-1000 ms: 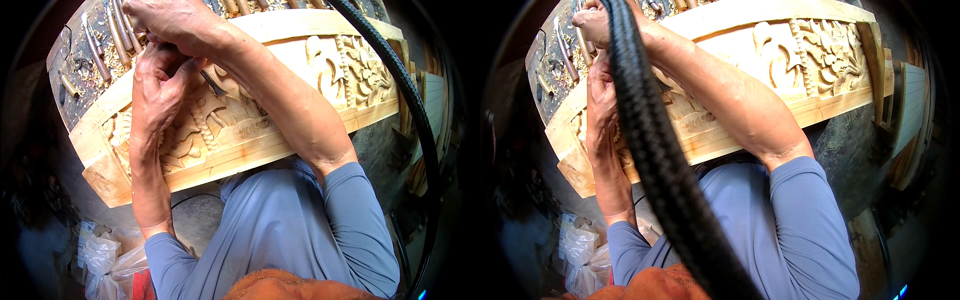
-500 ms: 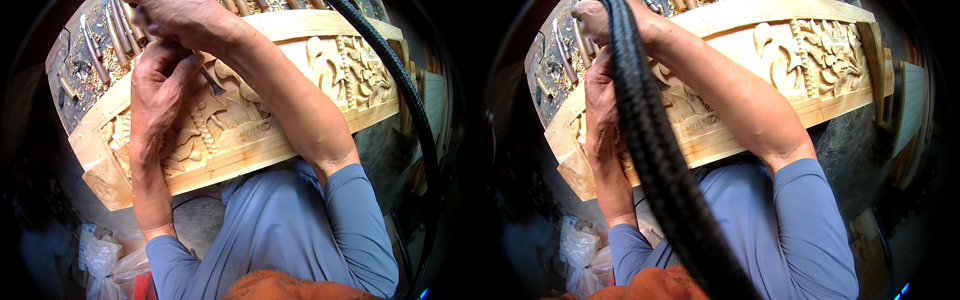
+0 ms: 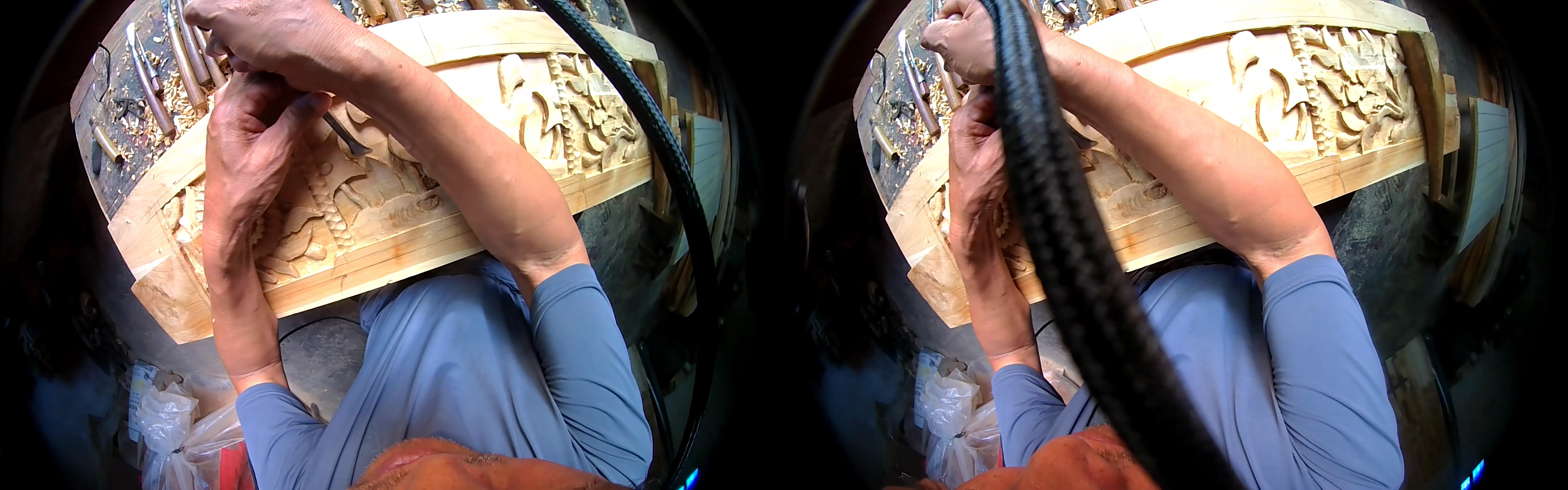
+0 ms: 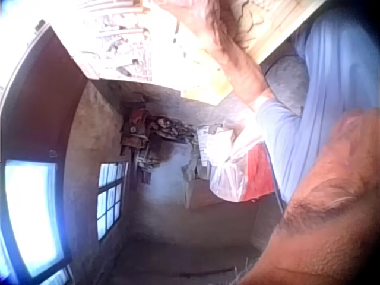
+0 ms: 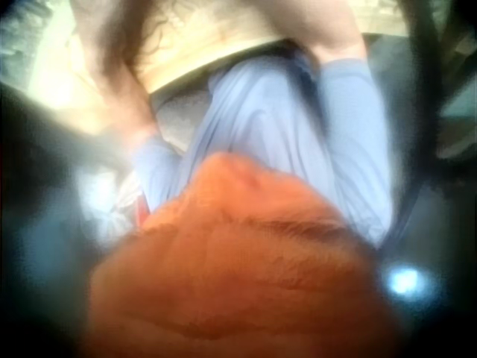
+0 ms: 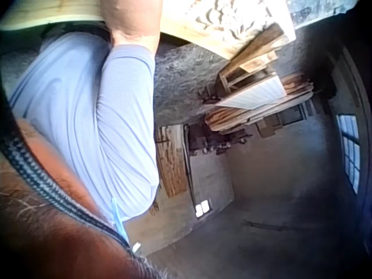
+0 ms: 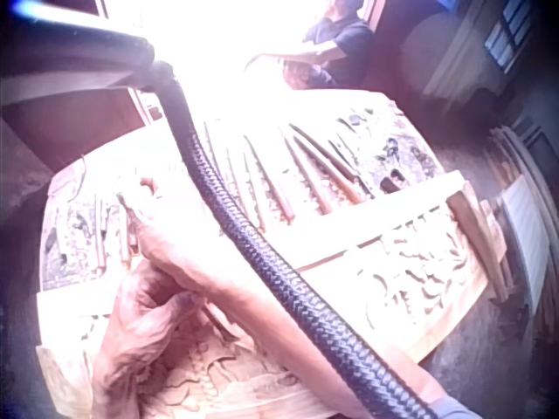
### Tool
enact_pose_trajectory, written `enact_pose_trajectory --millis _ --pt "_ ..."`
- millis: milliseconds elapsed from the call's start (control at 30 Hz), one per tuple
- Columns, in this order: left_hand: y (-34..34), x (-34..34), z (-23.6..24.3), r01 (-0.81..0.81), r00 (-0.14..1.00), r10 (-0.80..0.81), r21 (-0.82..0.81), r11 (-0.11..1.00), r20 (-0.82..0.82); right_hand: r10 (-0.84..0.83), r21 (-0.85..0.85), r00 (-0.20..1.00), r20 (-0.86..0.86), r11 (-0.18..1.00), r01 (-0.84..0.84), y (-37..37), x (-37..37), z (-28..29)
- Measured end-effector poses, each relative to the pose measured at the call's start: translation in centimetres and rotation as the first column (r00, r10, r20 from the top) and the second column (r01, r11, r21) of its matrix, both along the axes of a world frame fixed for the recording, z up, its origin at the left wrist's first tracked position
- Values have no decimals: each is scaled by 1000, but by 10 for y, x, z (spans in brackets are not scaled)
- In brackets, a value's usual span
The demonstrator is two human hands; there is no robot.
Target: The person carves intricate floral and leaf patterns into a wooden panel using various chisels and gouges, switching tools to refine different sections of the relief.
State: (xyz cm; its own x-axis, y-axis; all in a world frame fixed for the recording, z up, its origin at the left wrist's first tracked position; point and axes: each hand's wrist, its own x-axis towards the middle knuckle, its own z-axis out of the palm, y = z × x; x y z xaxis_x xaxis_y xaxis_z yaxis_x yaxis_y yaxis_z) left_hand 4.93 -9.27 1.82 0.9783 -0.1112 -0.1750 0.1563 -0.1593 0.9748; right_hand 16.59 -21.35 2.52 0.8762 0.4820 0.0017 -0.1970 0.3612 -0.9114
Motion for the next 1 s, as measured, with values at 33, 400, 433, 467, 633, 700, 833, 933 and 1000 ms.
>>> enact_pose_trajectory --millis 33,400,433,467,633,700,833,933,1000 --pt "-1 0 0 -10 1000 10 -44 999 -4 0 -3 1000 0 1000 0 0 -1 -1" --pt "-4 2 7 -15 999 13 42 999 40 0 -4 1000 0 1000 0 -3 -2 3" --pt "-4 1 7 -18 999 17 34 999 30 -1 -7 1000 1 1000 1 -3 -3 3" --pt "-3 1 7 -23 999 22 33 999 27 5 -1 1000 -1 1000 -5 -3 -3 3" --pt "-5 1 9 -22 999 19 62 998 35 2 6 1000 3 1000 -2 -10 -2 2" --pt "-7 2 9 -36 997 30 87 996 67 2 12 1000 6 1000 -3 -13 -3 1" --pt "-9 4 6 -59 992 46 109 992 121 1 8 1000 18 1000 -1 -14 0 4" --pt "-6 3 2 -56 987 33 151 987 154 8 11 1000 16 1000 -9 -11 -1 2" --pt "-8 3 2 -64 993 52 112 992 106 7 4 1000 16 1000 -7 -9 0 0"
